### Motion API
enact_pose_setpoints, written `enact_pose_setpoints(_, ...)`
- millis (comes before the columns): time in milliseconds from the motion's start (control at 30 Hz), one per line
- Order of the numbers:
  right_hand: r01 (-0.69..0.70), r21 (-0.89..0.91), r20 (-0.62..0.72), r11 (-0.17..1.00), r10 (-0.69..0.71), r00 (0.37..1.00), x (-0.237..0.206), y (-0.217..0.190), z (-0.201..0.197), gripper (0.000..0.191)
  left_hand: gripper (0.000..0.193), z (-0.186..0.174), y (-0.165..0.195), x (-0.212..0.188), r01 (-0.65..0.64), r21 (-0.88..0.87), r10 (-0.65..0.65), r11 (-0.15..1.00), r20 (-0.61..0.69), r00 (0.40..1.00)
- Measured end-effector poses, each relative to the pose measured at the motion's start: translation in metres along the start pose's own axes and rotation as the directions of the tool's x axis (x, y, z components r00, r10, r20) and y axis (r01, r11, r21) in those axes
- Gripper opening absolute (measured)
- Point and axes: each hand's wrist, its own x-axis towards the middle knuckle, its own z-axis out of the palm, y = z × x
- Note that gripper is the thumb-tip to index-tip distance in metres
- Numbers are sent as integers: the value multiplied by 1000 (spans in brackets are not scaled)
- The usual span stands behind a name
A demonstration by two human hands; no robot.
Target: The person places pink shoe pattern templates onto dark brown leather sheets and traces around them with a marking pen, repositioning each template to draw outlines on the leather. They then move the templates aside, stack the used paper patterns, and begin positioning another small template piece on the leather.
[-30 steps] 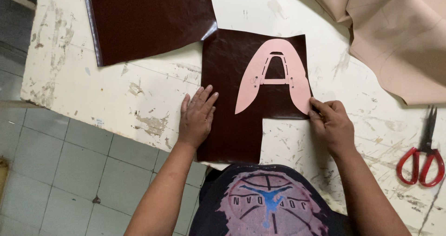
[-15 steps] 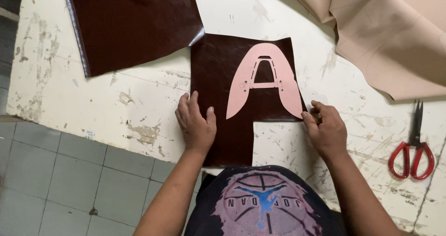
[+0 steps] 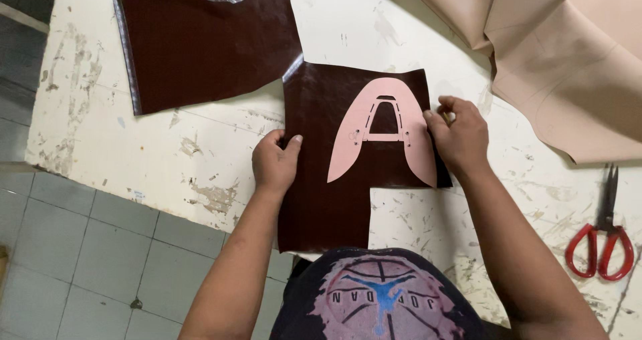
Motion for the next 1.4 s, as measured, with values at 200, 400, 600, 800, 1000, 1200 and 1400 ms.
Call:
enact_pose_setpoints(200,23,12,122,1000,-24,992,65,-19,16,47,41,26,3,-73,-741,114,736,662,88,671)
enact_pose_setpoints(400,-183,-127,459,975,221,860,115,-33,9,28,65,59,18,-101,-848,35,721,528,509,470)
enact_pose_setpoints(600,48,-57,232,997,-33,972,107,-27,22,19,72,54,26,-101,-866,106,702,489,541,463)
enact_pose_setpoints(800,-76,8,214,997,73,974,98,-31,16,26,71,46,29,-97,-843,-16,729,537,511,455)
enact_pose_setpoints(1000,-9,-31,88,999,11,996,40,-7,-25,45,37,29,8,-90,-823,-42,797,566,282,534)
enact_pose_setpoints(1200,-73,52,235,996,58,970,-65,21,-49,32,64,15,-8,-55,-626,217,554,749,315,771)
enact_pose_setpoints(1400,-13,-35,237,999,21,971,-104,20,-51,41,66,21,1,-54,-600,230,490,766,395,777)
